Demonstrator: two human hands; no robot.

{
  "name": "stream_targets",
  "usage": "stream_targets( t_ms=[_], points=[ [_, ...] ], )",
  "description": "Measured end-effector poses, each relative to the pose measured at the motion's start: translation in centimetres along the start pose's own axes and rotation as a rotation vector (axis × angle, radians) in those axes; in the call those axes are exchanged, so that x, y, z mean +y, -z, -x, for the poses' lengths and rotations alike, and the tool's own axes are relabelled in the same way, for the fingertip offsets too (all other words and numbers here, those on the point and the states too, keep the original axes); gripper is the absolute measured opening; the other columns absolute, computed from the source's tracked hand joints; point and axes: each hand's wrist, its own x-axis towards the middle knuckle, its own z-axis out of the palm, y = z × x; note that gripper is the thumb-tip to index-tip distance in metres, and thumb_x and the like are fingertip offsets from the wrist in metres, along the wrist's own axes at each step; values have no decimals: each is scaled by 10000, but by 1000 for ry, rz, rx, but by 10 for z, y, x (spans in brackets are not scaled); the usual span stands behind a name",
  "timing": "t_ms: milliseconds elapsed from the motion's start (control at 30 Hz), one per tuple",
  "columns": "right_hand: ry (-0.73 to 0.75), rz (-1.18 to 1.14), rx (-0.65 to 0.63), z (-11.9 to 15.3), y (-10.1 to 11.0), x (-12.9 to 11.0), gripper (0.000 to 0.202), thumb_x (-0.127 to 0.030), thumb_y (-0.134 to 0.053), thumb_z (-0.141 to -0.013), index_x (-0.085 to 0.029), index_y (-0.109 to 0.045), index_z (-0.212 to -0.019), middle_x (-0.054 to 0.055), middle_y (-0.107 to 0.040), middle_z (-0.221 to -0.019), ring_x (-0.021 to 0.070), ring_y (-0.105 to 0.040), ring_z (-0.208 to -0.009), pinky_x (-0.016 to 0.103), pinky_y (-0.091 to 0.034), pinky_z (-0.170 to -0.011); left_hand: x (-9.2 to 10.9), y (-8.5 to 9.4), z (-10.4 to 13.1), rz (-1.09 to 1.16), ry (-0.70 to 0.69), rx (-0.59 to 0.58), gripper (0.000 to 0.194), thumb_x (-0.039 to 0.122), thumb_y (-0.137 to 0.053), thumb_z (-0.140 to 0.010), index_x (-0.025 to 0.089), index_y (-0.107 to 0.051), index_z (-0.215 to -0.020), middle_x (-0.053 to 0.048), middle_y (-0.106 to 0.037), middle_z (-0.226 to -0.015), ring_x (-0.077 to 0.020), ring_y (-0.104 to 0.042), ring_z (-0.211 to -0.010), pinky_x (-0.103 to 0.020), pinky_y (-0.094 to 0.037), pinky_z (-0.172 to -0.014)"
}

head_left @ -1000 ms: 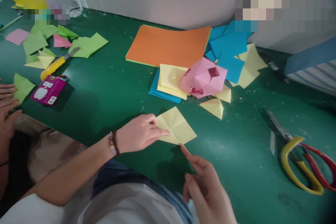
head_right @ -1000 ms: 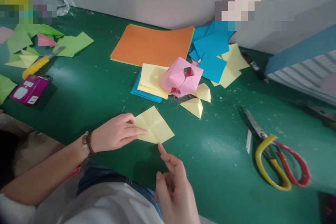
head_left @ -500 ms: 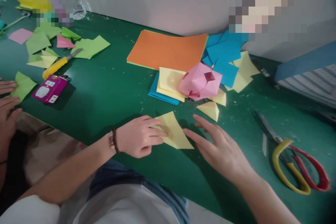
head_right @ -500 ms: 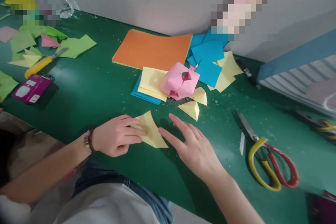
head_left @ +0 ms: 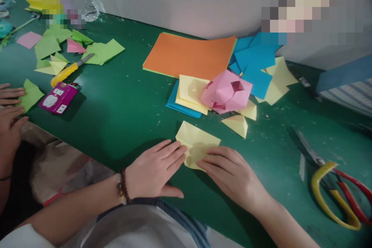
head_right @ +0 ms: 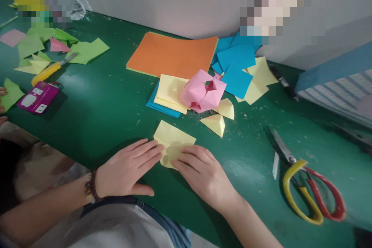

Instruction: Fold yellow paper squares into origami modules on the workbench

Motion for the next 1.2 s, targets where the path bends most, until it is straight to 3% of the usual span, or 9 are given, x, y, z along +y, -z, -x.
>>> stream_targets(
  t_ms=[100, 267, 400, 633, 1000, 1200],
  points=[
    [-95, -105, 13, -6, -4, 3, 166, -166, -562, -897, -229, -682, -992, 30, -724, -863, 186, -649, -876, 343, -536, -771, 10, -6, 6, 16, 54, -3, 771, 653, -373, -908, 42, -444, -1373, -137, -434, -1472, -273, -336, -1393, -410, -270, -1161],
    [-234, -139, 32, -16, -10, 8, 200, -217, -603, -884, -225, -631, -1081, 33, -721, -861, 176, -643, -817, 337, -533, -740, 8, -7, 7, 72, 49, -37, 677, 624, -432, -902, 142, -451, -1377, -137, -403, -1491, -306, -308, -1411, -499, -259, -1157],
    [-298, -149, 50, -18, -14, 8, 98, -230, -624, -869, -211, -621, -964, 31, -693, -808, 169, -631, -799, 306, -522, -699, 5, -4, 7, 105, 35, -61, 638, 584, -448, -915, 121, -471, -1353, -116, -431, -1474, -306, -290, -1417, -490, -240, -1171],
    [-278, -165, 34, -19, -16, 10, 20, -192, -629, -861, -206, -629, -876, 15, -694, -784, 164, -603, -777, 315, -484, -713, 6, -6, 7, 102, 21, -41, 606, 554, -404, -944, 103, -484, -1341, -93, -496, -1423, -317, -301, -1406, -503, -214, -1176],
    [-290, -170, 26, -19, -18, 11, 58, -223, -610, -881, -225, -663, -856, 15, -700, -766, 168, -602, -773, 338, -467, -735, 6, -3, 3, 99, 43, -95, 688, 566, -536, -880, 150, -405, -1413, -105, -519, -1390, -300, -368, -1367, -500, -264, -1152],
    [-310, -170, 35, -19, -18, 10, 52, -232, -619, -873, -219, -669, -867, 20, -706, -780, 170, -607, -770, 335, -477, -721, 6, -3, 4, 88, 34, -98, 652, 571, -468, -912, 134, -433, -1395, -105, -511, -1401, -299, -345, -1378, -487, -223, -1167]
  ],
)
